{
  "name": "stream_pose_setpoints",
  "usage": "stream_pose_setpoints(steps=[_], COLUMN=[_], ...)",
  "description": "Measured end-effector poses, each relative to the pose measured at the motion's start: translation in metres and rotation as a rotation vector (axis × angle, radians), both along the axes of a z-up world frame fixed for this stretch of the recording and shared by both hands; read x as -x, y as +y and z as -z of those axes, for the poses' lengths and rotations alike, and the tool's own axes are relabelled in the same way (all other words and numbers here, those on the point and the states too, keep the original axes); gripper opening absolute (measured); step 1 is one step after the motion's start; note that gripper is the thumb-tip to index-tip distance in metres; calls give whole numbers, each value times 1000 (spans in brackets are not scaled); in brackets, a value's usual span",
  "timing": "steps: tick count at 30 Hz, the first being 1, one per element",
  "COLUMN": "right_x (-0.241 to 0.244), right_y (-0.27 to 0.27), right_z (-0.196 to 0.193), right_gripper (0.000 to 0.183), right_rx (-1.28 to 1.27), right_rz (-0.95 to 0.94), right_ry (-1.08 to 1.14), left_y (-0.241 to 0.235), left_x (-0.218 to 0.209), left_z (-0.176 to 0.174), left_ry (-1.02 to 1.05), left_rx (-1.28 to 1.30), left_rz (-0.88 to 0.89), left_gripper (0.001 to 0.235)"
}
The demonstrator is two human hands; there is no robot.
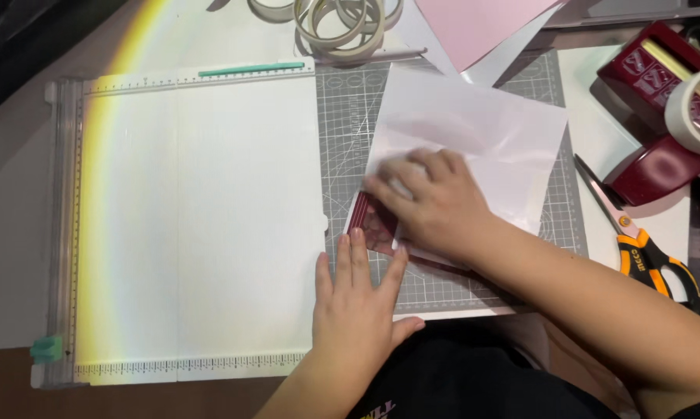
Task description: The person applies clear adhesive tape to the edges of a white sheet of paper on a cutting mat. They use scissors to cut the tape, then place a small red rectangular package onto the taped area and press it down. The person folds the paper over the package and smooths the surface.
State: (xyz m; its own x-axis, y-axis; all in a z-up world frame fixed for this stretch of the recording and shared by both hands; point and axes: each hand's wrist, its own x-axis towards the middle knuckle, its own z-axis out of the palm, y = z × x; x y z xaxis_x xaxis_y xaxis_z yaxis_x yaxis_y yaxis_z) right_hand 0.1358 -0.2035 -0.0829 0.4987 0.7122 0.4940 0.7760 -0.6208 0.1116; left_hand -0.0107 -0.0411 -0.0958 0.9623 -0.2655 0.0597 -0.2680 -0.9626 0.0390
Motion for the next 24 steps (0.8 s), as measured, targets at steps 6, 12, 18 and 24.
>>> stream_pose_setpoints(steps=[6, 12, 18, 24], right_x=[12, 25, 52, 89], right_y=[-11, -26, -61, -99], right_z=[10, 11, 8, 2], right_gripper=[25, 47, 50, 51], right_rx=[-158, 28, 94, 88], right_rz=[-388, -380, -315, -217], right_ry=[231, 375, 409, 367], left_y=[8, 18, -7, -17], left_x=[-8, -12, -7, -4], left_z=[-19, -19, -7, 3], left_ry=[160, 222, 14, -2], left_rx=[63, 146, -168, -260], left_rz=[96, 77, -11, -66], left_gripper=[109, 102, 121, 126])
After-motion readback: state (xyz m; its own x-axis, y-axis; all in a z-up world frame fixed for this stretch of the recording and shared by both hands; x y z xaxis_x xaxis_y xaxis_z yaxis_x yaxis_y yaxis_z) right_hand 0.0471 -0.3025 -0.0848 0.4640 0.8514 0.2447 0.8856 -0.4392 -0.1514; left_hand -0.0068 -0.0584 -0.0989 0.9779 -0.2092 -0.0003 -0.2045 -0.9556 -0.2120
